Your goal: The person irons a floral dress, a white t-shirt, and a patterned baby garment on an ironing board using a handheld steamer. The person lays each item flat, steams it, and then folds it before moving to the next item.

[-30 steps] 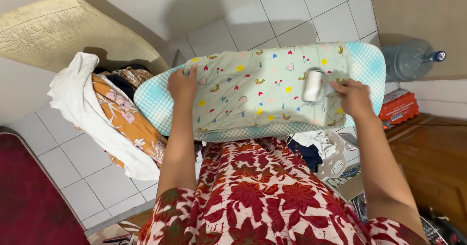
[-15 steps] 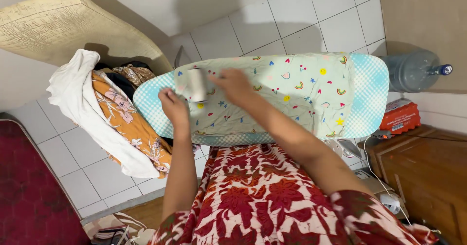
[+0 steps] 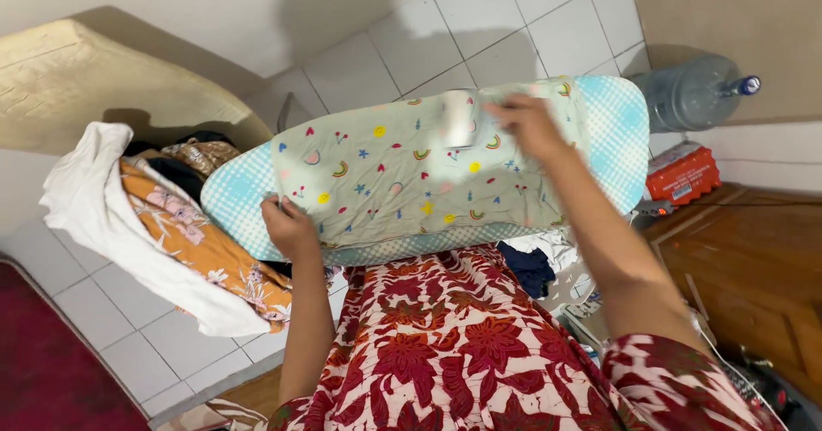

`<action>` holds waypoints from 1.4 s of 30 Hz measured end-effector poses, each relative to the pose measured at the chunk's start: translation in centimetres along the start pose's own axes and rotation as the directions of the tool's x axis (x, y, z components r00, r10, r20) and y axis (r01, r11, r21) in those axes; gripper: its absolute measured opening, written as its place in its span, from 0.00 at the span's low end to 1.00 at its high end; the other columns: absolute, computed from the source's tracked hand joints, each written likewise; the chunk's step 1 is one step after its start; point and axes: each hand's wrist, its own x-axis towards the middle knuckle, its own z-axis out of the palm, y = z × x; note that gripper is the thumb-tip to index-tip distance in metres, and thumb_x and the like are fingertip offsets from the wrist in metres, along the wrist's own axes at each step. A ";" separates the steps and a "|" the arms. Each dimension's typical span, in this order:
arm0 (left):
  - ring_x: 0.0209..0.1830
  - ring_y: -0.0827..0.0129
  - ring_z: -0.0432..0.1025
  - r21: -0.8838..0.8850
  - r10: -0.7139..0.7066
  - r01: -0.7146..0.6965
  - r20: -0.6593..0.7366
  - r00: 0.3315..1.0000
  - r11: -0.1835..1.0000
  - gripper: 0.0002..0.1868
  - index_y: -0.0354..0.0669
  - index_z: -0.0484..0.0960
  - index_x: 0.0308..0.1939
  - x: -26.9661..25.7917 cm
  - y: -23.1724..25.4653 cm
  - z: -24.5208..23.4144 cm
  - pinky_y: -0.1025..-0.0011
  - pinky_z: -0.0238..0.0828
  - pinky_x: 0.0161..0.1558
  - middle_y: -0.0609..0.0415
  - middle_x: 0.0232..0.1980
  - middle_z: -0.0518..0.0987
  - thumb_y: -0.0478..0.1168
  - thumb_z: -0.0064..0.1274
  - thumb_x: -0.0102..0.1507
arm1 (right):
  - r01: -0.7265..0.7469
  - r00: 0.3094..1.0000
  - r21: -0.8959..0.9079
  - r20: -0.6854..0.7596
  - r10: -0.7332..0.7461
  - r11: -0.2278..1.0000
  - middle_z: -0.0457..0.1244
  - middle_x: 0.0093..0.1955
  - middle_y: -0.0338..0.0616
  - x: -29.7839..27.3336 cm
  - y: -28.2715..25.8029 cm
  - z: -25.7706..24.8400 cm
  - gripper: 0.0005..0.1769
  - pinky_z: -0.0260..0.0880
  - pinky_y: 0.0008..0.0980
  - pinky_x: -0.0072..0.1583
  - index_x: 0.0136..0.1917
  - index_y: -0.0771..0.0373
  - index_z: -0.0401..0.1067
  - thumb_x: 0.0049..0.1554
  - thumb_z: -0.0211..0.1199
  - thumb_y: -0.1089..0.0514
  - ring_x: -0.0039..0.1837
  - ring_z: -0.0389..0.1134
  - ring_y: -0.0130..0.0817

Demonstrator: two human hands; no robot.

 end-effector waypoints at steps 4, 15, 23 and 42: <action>0.48 0.44 0.72 0.053 -0.008 0.007 0.020 1.000 0.999 0.10 0.33 0.72 0.52 0.3 0.7 0.1 0.54 0.68 0.49 0.38 0.51 0.77 0.36 0.49 0.71 | 0.321 0.895 -0.662 -0.022 -0.445 0.678 0.67 0.49 0.47 -5.0 8.0 -13.4 0.29 0.71 0.37 0.57 0.65 0.46 0.78 0.55 0.65 0.72 0.51 0.69 0.44; 0.51 0.43 0.72 0.029 -0.006 0.005 0.034 0.999 1.000 0.23 0.27 0.74 0.54 6.1 0.1 6.1 0.55 0.66 0.53 0.34 0.51 0.77 0.48 0.56 0.69 | 0.202 0.913 -0.284 -0.292 -0.285 0.937 0.59 0.68 0.51 -3.1 17.2 -11.5 0.29 0.66 0.31 0.64 0.68 0.48 0.75 0.54 0.71 0.64 0.63 0.65 0.37; 0.39 0.68 0.70 -0.337 -0.065 0.180 0.326 0.943 0.924 0.18 0.31 0.79 0.47 8.4 1.9 4.2 0.68 0.69 0.45 0.49 0.41 0.80 0.47 0.49 0.73 | -0.125 0.965 0.035 -0.227 0.130 0.992 0.69 0.57 0.40 -3.6 11.2 -9.6 0.28 0.65 0.25 0.61 0.72 0.48 0.72 0.59 0.66 0.62 0.54 0.64 0.23; 0.40 0.67 0.73 -0.115 -0.046 0.156 0.642 0.766 0.981 0.19 0.37 0.79 0.54 -6.6 -9.3 -7.8 0.68 0.71 0.46 0.49 0.42 0.81 0.48 0.50 0.70 | -0.011 0.987 -0.720 -0.117 -0.106 0.694 0.63 0.62 0.50 -21.4 14.4 -10.0 0.26 0.64 0.40 0.62 0.63 0.41 0.79 0.52 0.71 0.59 0.58 0.66 0.45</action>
